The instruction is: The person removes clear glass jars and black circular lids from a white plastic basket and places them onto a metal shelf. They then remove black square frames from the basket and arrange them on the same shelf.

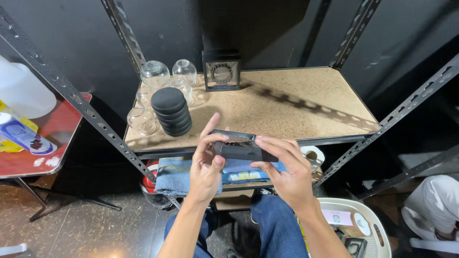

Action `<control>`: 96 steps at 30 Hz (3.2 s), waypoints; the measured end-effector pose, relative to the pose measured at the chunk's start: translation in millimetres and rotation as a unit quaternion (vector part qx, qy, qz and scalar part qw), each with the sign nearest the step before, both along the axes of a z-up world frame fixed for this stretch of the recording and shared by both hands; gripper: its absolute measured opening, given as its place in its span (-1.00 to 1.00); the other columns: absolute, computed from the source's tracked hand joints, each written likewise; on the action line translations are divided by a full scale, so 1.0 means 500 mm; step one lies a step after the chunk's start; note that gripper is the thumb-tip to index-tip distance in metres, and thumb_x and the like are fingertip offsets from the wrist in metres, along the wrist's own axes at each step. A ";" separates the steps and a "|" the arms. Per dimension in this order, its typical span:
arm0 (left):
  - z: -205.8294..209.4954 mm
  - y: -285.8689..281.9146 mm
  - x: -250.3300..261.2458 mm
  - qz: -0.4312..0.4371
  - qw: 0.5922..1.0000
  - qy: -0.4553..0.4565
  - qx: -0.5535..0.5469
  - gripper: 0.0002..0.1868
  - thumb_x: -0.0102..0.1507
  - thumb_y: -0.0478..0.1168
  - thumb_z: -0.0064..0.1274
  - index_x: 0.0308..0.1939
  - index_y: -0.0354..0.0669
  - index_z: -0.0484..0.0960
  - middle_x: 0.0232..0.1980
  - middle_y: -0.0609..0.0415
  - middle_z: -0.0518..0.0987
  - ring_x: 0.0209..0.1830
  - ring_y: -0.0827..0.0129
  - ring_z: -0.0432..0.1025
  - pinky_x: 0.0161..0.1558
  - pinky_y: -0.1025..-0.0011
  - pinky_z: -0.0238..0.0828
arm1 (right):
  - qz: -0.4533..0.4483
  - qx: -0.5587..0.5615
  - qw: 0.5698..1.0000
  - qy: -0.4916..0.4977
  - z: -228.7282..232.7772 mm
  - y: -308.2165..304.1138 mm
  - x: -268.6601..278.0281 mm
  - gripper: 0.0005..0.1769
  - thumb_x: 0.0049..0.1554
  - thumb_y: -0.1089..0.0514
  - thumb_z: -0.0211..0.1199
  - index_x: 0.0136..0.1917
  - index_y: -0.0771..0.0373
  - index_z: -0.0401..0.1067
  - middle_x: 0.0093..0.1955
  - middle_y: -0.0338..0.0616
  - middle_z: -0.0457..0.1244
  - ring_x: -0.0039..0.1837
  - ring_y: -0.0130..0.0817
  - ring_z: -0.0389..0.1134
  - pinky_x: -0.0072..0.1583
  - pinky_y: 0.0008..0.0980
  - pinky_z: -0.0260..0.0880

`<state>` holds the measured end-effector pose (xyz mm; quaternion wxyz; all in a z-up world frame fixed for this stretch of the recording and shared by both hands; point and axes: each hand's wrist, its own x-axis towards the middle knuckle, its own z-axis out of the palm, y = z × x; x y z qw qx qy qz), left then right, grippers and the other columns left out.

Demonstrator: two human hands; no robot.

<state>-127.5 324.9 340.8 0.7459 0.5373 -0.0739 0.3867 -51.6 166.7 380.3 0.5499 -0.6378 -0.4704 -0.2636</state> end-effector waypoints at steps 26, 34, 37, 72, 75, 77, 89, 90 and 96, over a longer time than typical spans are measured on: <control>0.057 -0.019 0.100 0.289 0.929 0.131 0.191 -0.34 -0.02 -0.02 0.49 0.05 0.06 0.44 0.33 -0.10 0.20 0.41 -0.27 0.26 0.42 -0.15 0.17 | -0.033 -0.025 0.999 0.022 -0.063 0.061 0.114 -0.74 0.16 0.33 0.33 0.14 0.19 0.60 -0.02 -0.09 0.43 0.06 -0.08 0.43 0.16 -0.17 0.40; 0.132 0.090 0.182 0.307 0.891 0.119 0.313 -0.24 0.34 -0.23 0.16 0.56 -0.01 0.14 0.51 -0.51 -0.03 0.51 -0.62 -0.02 0.33 -0.49 0.17 | 0.003 -0.022 0.959 0.282 -0.019 0.165 0.222 -0.58 0.30 0.19 0.21 0.38 0.39 0.31 0.27 0.31 0.24 0.31 0.16 0.36 0.30 0.04 0.43; 0.147 0.150 0.216 0.246 0.881 0.229 0.332 -0.38 0.35 -0.52 -0.23 0.53 -0.30 0.14 0.43 -0.54 0.16 0.42 -0.53 0.18 0.39 -0.33 0.19 | -0.013 -0.060 0.935 0.350 -0.015 0.214 0.264 -0.52 0.29 0.14 0.24 0.42 0.33 0.30 0.26 0.26 0.26 0.41 0.30 0.27 0.43 0.09 0.30; 0.190 0.255 0.296 0.228 0.800 0.516 0.204 -0.53 0.38 -0.10 -0.29 0.26 -0.18 0.52 0.17 -0.11 0.62 0.19 -0.10 0.52 0.20 -0.01 0.44 | -0.069 -0.220 0.913 0.336 -0.093 0.311 0.350 -0.62 0.25 0.11 0.27 0.34 0.10 0.46 0.24 -0.09 0.41 0.23 -0.13 0.46 0.16 -0.16 0.55; 0.172 0.262 0.312 0.232 0.805 0.522 0.158 -0.54 0.35 -0.03 -0.24 0.18 -0.14 0.60 0.05 -0.08 0.67 0.18 -0.06 0.53 0.18 0.00 0.45 | -0.059 -0.204 0.915 0.344 -0.077 0.308 0.335 -0.62 0.25 0.15 0.26 0.34 0.13 0.47 0.25 -0.04 0.40 0.23 -0.10 0.46 0.15 -0.17 0.56; 0.171 0.271 0.317 0.233 0.804 0.525 0.154 -0.53 0.33 0.00 -0.22 0.16 -0.12 0.63 0.03 -0.07 0.69 0.18 -0.03 0.54 0.18 0.01 0.45 | -0.058 -0.198 0.916 0.345 -0.071 0.306 0.332 -0.62 0.27 0.17 0.25 0.35 0.16 0.46 0.25 0.00 0.40 0.23 -0.08 0.46 0.13 -0.19 0.56; 0.184 0.266 0.290 0.251 0.737 0.524 0.345 -0.64 0.28 -0.34 0.03 0.18 -0.19 0.60 0.07 -0.18 0.67 0.13 -0.15 0.55 0.14 -0.03 0.54 | -0.072 -0.206 0.920 0.325 -0.080 0.312 0.338 -0.57 0.23 0.18 0.29 0.36 0.20 0.41 0.26 0.04 0.38 0.22 -0.07 0.46 0.15 -0.13 0.58; 0.185 0.264 0.290 0.253 0.729 0.522 0.363 -0.63 0.26 -0.36 0.09 0.17 -0.20 0.60 0.07 -0.20 0.67 0.12 -0.17 0.55 0.13 -0.04 0.56 | -0.064 -0.196 0.920 0.332 -0.083 0.315 0.344 -0.55 0.21 0.19 0.30 0.36 0.22 0.39 0.27 0.08 0.36 0.22 -0.08 0.46 0.15 -0.13 0.58; 0.172 0.299 0.321 0.286 0.683 0.489 0.460 -0.55 0.17 -0.48 0.23 0.15 -0.26 0.59 0.11 -0.30 0.59 0.06 -0.24 0.55 0.03 -0.05 0.63 | -0.049 -0.197 0.911 0.358 -0.077 0.302 0.328 -0.43 0.15 0.19 0.35 0.41 0.19 0.34 0.30 0.08 0.34 0.26 -0.10 0.45 0.21 -0.13 0.57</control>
